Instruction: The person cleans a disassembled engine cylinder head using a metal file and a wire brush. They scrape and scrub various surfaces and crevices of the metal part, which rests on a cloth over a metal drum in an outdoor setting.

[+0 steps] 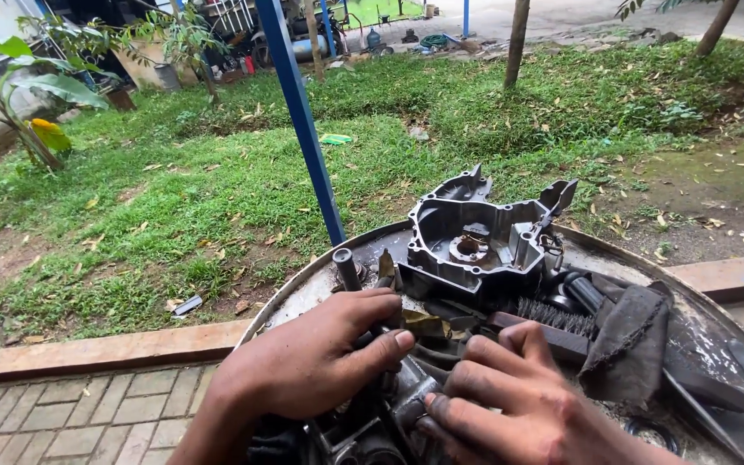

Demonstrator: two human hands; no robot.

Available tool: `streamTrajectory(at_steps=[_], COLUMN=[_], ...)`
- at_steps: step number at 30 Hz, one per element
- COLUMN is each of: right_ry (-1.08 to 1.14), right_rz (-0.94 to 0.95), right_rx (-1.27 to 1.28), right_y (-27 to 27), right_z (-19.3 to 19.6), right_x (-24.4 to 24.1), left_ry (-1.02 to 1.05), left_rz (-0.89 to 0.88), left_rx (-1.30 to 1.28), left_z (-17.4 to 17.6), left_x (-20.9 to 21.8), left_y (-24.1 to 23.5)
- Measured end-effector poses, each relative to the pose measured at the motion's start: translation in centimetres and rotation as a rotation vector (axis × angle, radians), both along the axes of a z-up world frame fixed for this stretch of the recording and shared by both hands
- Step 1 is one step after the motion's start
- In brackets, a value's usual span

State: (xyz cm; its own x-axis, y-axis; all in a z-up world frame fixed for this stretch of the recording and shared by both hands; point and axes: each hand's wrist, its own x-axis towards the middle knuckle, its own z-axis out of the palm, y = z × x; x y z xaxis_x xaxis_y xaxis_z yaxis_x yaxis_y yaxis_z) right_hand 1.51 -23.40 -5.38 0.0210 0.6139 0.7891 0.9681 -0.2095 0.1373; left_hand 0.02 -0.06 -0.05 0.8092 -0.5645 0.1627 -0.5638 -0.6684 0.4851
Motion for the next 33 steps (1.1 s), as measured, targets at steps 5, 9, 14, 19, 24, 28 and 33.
streamTrajectory(at_steps=[5,9,14,19,24,28,33], right_ry=[-0.004,-0.009,0.011,-0.02,0.039,0.022,0.089], right_rz=[0.022,0.071,0.063,-0.022,0.034,0.023,0.074], right_rx=[-0.094,-0.155,-0.114,-0.286,-0.037,-0.062,-0.06], right_y=[-0.5,-0.9,-0.7,-0.9,-0.3,-0.4,-0.4], right_z=[0.7,0.8,0.9,-0.2,1.4,1.0,1.6], right_x=[-0.7,-0.1,-0.2,-0.5,-0.3,-0.6,-0.3], left_ry=[0.014,0.007,0.017,0.036,0.025,0.016,0.039], left_rz=[0.003,-0.017,-0.007,-0.004,0.035,0.013,0.034], left_rx=[-0.002,-0.021,-0.002,0.005,0.014,-0.002,0.012], left_z=[0.5,0.4,0.3,0.5,0.6,0.5,0.5], left_x=[-0.3,-0.2,-0.4,-0.4,-0.6,-0.4,-0.6], left_y=[-0.1,-0.1,-0.1,-0.1,-0.1,-0.3,-0.1])
